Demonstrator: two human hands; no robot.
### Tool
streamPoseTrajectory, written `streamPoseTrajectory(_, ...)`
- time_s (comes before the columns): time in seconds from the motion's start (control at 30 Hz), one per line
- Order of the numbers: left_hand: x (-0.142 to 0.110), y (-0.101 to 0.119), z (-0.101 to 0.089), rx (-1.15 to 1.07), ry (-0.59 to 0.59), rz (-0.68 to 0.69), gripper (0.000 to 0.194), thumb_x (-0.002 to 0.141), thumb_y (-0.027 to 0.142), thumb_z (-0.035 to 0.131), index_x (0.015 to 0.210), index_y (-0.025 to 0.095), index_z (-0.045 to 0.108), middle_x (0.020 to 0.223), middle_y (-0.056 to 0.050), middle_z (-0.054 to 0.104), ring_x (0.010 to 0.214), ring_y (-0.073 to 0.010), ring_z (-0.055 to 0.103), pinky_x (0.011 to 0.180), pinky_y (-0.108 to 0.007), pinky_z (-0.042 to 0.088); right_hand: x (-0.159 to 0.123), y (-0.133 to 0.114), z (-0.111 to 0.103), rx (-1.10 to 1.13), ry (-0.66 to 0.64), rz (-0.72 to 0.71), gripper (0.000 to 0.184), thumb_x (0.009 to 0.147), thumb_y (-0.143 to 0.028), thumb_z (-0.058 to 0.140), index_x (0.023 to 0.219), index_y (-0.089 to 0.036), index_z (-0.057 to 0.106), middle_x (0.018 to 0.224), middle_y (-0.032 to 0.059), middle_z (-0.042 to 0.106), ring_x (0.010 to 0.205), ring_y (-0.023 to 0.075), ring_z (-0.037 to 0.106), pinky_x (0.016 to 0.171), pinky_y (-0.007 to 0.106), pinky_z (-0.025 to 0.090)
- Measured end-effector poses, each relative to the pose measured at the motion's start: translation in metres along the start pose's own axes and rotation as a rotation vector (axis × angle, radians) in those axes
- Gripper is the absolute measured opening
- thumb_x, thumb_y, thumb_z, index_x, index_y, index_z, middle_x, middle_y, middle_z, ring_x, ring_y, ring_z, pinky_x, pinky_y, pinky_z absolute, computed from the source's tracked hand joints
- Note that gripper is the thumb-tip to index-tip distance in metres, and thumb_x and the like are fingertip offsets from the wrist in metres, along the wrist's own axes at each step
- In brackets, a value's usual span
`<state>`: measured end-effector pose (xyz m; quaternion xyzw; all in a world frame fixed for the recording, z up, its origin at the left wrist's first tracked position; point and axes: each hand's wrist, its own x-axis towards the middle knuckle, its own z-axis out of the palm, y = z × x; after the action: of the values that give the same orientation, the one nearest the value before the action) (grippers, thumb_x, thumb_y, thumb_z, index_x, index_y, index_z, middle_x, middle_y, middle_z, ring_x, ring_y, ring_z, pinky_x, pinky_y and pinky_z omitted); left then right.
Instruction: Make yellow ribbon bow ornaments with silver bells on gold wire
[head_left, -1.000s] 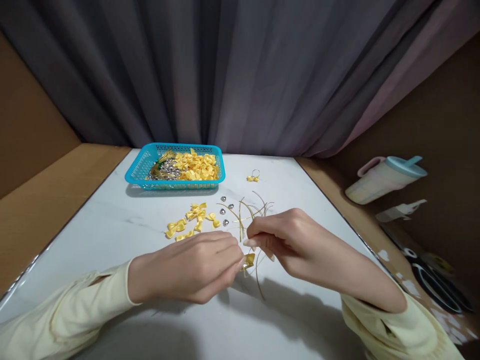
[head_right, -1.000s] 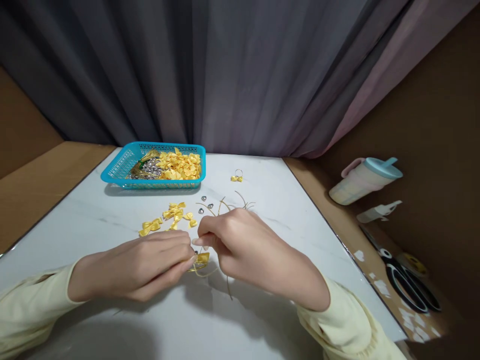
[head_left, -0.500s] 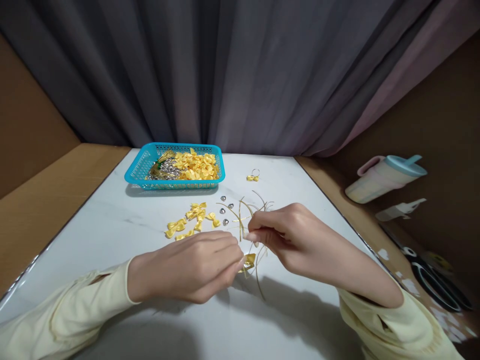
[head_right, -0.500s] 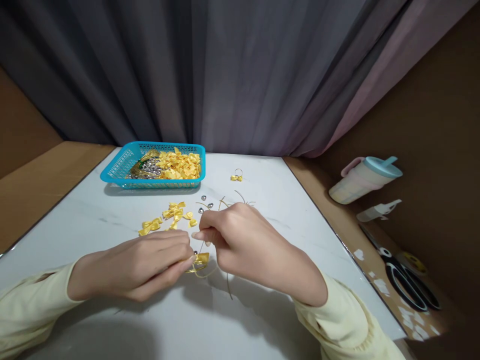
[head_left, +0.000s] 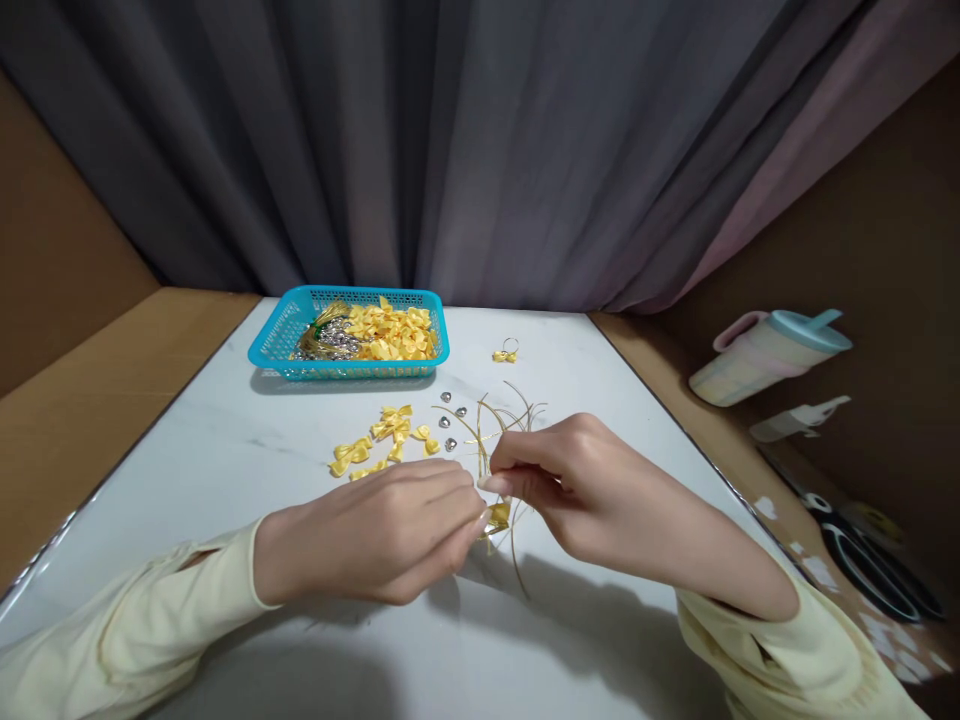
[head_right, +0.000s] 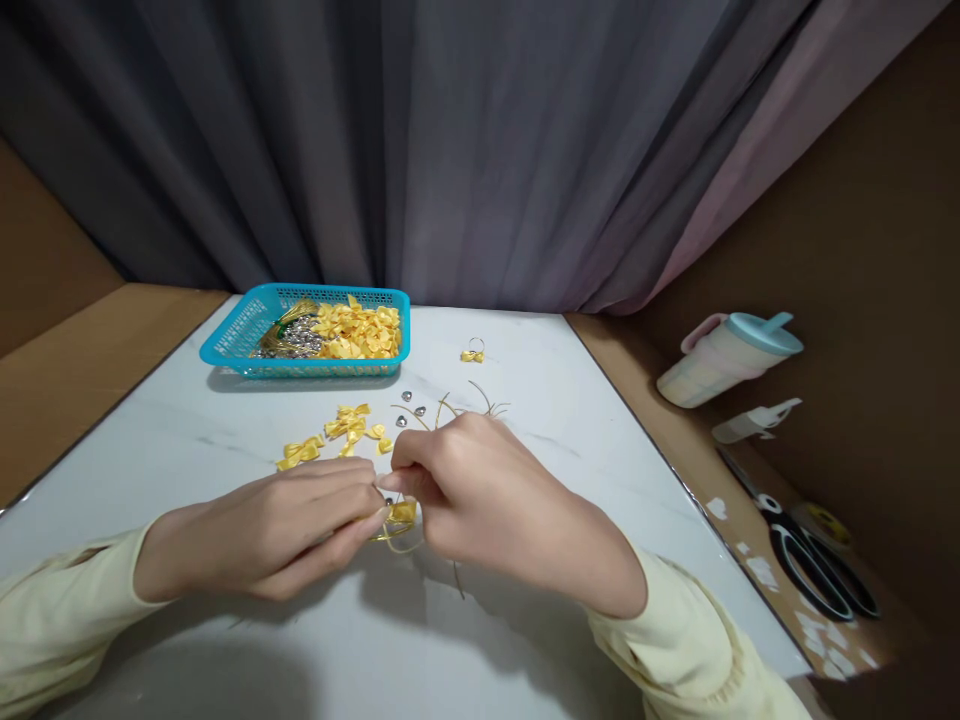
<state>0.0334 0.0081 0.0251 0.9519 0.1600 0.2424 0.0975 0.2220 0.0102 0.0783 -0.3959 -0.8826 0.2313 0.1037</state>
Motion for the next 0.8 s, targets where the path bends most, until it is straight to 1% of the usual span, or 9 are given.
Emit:
streamPoseTrajectory(0.13,-0.001,-0.002,0.003,0.072,0.049,0.013,0.033,0.092,0.010,0.028,0.068,0.014,0.050,0.061,-0.003,0.047,0.057,-0.0149,0.040,0.054,-0.027,0.038,-0.002,-0.001,0.004,0.037,-0.004,0.021,0.024,0.085,-0.012,0.047,0.062,-0.017,0.042,0.049,-0.0071,0.029,0.044,0.0069,0.023,0.046,0.021,0.020)
streamPoseTrajectory(0.23,-0.001,-0.004,0.005,0.156,0.093,0.016,0.031,0.091,0.010,0.030,0.070,0.013,0.052,0.060,-0.003,0.046,0.056,-0.0151,0.040,0.053,-0.027,0.036,-0.004,-0.002,0.011,0.085,0.048,0.074,0.023,0.092,-0.021,0.040,0.069,-0.018,0.043,0.051,-0.0066,0.032,0.044,0.0077,0.025,0.045,0.021,0.020)
streamPoseTrajectory(0.33,-0.002,-0.005,0.007,0.230,0.138,0.012,0.031,0.091,0.008,0.030,0.069,0.015,0.051,0.057,-0.002,0.044,0.054,-0.0152,0.038,0.050,-0.028,0.033,-0.005,-0.005,0.022,0.062,0.142,0.106,0.025,0.091,-0.021,0.039,0.067,-0.020,0.037,0.051,-0.0070,0.026,0.045,0.0087,0.018,0.045,0.022,0.020)
streamPoseTrajectory(0.43,-0.002,-0.007,0.009,0.310,0.215,0.045,0.033,0.089,0.007,0.031,0.062,0.018,0.045,0.054,0.000,0.039,0.051,-0.0151,0.034,0.047,-0.029,0.029,-0.006,-0.008,0.031,0.051,0.173,0.131,0.029,0.091,-0.022,0.037,0.063,-0.021,0.030,0.050,-0.0073,0.021,0.045,0.0092,0.014,0.044,0.022,0.019)
streamPoseTrajectory(0.47,-0.003,-0.008,0.010,0.337,0.240,0.060,0.033,0.089,0.007,0.032,0.061,0.019,0.043,0.052,0.001,0.038,0.050,-0.0149,0.032,0.047,-0.030,0.028,-0.007,-0.009,0.032,0.065,0.167,0.144,0.029,0.092,-0.023,0.036,0.063,-0.021,0.031,0.049,-0.0072,0.023,0.044,0.0090,0.016,0.043,0.022,0.020)
streamPoseTrajectory(0.53,-0.003,-0.010,0.012,0.372,0.280,0.071,0.030,0.088,0.006,0.035,0.062,0.019,0.043,0.052,0.001,0.038,0.050,-0.0148,0.033,0.047,-0.030,0.028,-0.010,-0.010,0.031,0.116,0.161,0.169,0.029,0.094,-0.028,0.032,0.067,-0.020,0.037,0.050,-0.0056,0.034,0.042,0.0088,0.027,0.044,0.022,0.025)
streamPoseTrajectory(0.6,-0.003,-0.013,0.012,0.382,0.313,0.054,0.023,0.087,0.005,0.037,0.068,0.018,0.045,0.053,0.001,0.042,0.051,-0.0147,0.035,0.048,-0.029,0.031,-0.014,-0.009,0.028,0.216,0.200,0.189,0.026,0.096,-0.031,0.031,0.078,-0.019,0.045,0.055,-0.0032,0.048,0.045,0.0095,0.040,0.047,0.021,0.031)
streamPoseTrajectory(0.7,-0.002,-0.015,0.011,0.382,0.386,0.034,0.016,0.086,0.005,0.039,0.077,0.016,0.046,0.056,-0.001,0.048,0.052,-0.0148,0.039,0.049,-0.029,0.035,-0.019,-0.007,0.024,0.503,0.260,0.215,0.018,0.096,-0.034,0.034,0.099,-0.020,0.045,0.064,-0.0013,0.059,0.050,0.0105,0.055,0.045,0.019,0.036)
streamPoseTrajectory(0.8,-0.001,-0.014,0.010,0.377,0.446,0.030,0.014,0.085,0.005,0.038,0.080,0.017,0.045,0.056,0.000,0.048,0.051,-0.0144,0.041,0.048,-0.028,0.037,-0.019,-0.003,0.023,0.813,0.231,0.260,0.020,0.093,-0.037,0.041,0.101,-0.018,0.046,0.068,0.0010,0.063,0.049,0.0120,0.061,0.033,0.016,0.032)
